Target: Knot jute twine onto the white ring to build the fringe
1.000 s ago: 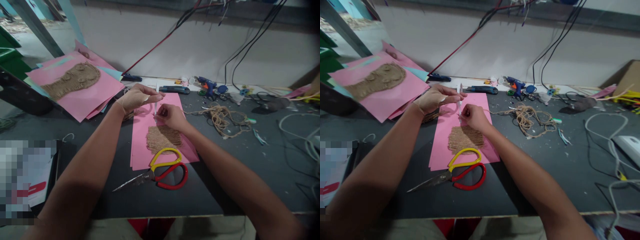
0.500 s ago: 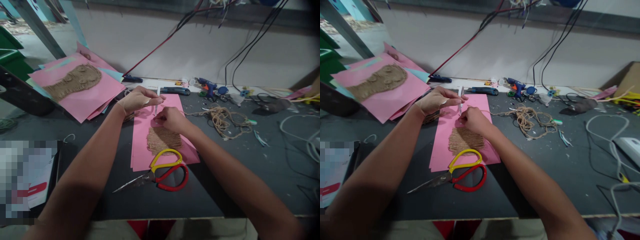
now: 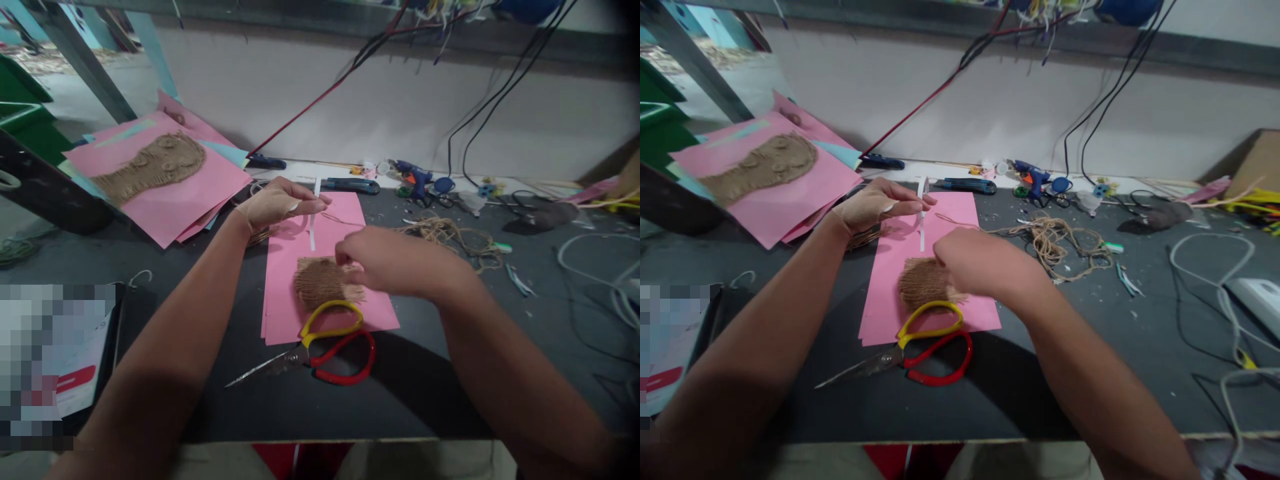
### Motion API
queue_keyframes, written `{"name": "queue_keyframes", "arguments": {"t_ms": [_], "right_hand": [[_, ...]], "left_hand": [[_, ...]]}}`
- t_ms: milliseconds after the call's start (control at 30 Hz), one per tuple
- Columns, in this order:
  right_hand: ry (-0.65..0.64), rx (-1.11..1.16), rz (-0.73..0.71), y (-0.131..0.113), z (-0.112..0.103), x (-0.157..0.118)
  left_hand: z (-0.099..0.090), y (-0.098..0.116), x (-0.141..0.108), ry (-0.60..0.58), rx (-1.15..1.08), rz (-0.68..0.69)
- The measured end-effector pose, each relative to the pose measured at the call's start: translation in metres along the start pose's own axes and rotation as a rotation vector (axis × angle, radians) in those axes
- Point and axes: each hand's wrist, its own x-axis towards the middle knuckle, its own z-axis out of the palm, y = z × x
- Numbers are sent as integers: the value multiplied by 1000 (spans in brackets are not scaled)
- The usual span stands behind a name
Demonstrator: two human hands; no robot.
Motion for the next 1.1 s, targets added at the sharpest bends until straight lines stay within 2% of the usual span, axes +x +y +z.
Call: {"name": "queue_keyframes", "arguments": {"t_ms": [67,100,167,300,400,567,733,833,900,1000,1100], "right_hand": [[-16,59,-80,-20,4,-21],[6,94,-149,-31,8,-29],[77,89,-189,-51,20,-39],[35,-136,-194,-77,38,-38],[-4,-226,-216,-82,46,-32],[0,-199,-324,-79,53,-33],[50,-51,-354,-79,42,-38],[119,91,-330,-68,19,-41],[87,174,-258,-48,0,-45],[-71,233,-144,0,-24,-51],[-93,216,111,57,-31,-49]], "left_hand": [[0,0,0,-3,6,-13],[0,0,0,-5,4,-21],[1,-1,0,-1,-7,-34],[2,-3,1,-5,-13,-34],[1,-2,1,-5,-5,-36],[0,0,0,8,-3,-34],[1,0,0,20,-3,-25],[0,0,-1,7,6,-12],[-1,1,-1,8,6,-9],[-1,2,-2,13,-4,-19],[0,2,-2,16,-29,-13]]}}
